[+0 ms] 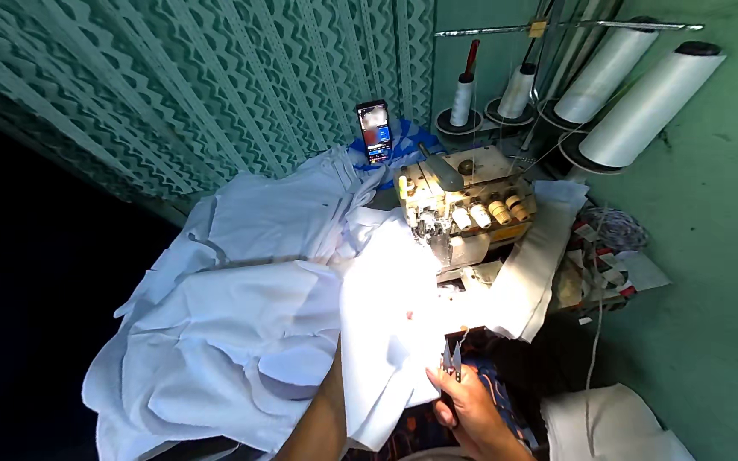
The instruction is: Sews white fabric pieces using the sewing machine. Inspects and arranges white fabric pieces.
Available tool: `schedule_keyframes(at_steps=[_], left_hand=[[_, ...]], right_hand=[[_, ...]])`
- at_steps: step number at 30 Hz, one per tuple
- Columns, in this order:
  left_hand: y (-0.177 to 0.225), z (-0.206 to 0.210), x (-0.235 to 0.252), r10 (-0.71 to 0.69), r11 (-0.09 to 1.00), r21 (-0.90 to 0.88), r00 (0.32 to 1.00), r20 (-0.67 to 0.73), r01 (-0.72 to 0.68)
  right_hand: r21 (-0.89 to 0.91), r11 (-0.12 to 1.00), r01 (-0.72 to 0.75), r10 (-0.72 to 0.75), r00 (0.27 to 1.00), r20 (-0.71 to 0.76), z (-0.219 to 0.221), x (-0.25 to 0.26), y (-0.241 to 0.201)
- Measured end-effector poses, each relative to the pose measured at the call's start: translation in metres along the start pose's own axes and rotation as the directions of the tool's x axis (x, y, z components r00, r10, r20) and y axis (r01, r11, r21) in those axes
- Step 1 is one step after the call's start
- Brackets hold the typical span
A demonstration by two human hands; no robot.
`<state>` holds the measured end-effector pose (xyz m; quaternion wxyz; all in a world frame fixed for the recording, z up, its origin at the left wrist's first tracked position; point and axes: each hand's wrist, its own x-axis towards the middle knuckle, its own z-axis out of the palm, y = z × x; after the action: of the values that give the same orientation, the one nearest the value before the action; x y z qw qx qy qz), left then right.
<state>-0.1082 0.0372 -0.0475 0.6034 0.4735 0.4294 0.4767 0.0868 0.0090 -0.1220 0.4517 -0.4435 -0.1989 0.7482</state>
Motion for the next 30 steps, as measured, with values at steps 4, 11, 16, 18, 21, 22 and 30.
schedule_keyframes(at_steps=[4,11,16,18,21,22,30], left_hand=[[-0.001,0.003,-0.003,-0.242,0.932,-0.335,0.923,-0.299,0.136],[0.009,0.007,-0.003,-0.071,0.955,-0.286,0.882,-0.466,-0.075],[0.032,-0.041,-0.019,0.250,0.961,0.222,0.867,-0.431,-0.167],[0.057,-0.077,-0.026,0.454,0.758,0.641,0.803,-0.386,-0.121],[0.085,-0.141,-0.033,0.637,0.213,0.959,0.718,-0.280,0.185],[0.089,-0.148,-0.035,0.673,0.126,0.964,0.693,-0.257,0.236],[-0.004,-0.034,-0.029,0.480,0.015,0.983,0.864,0.154,-0.184]], right_hand=[[0.000,1.000,-0.005,0.005,1.000,0.004,-0.001,0.000,0.001],[0.005,1.000,-0.013,0.013,1.000,0.002,-0.001,0.001,0.001],[0.014,1.000,-0.017,0.017,1.000,0.016,-0.003,0.002,0.001],[0.019,1.000,-0.011,0.011,1.000,0.016,-0.003,0.004,0.002],[0.006,1.000,0.006,-0.006,1.000,0.001,-0.003,0.005,0.004],[0.002,1.000,0.010,-0.010,1.000,-0.005,-0.002,0.005,0.005],[-0.057,0.989,0.134,-0.138,0.988,-0.067,0.006,-0.006,0.005]])
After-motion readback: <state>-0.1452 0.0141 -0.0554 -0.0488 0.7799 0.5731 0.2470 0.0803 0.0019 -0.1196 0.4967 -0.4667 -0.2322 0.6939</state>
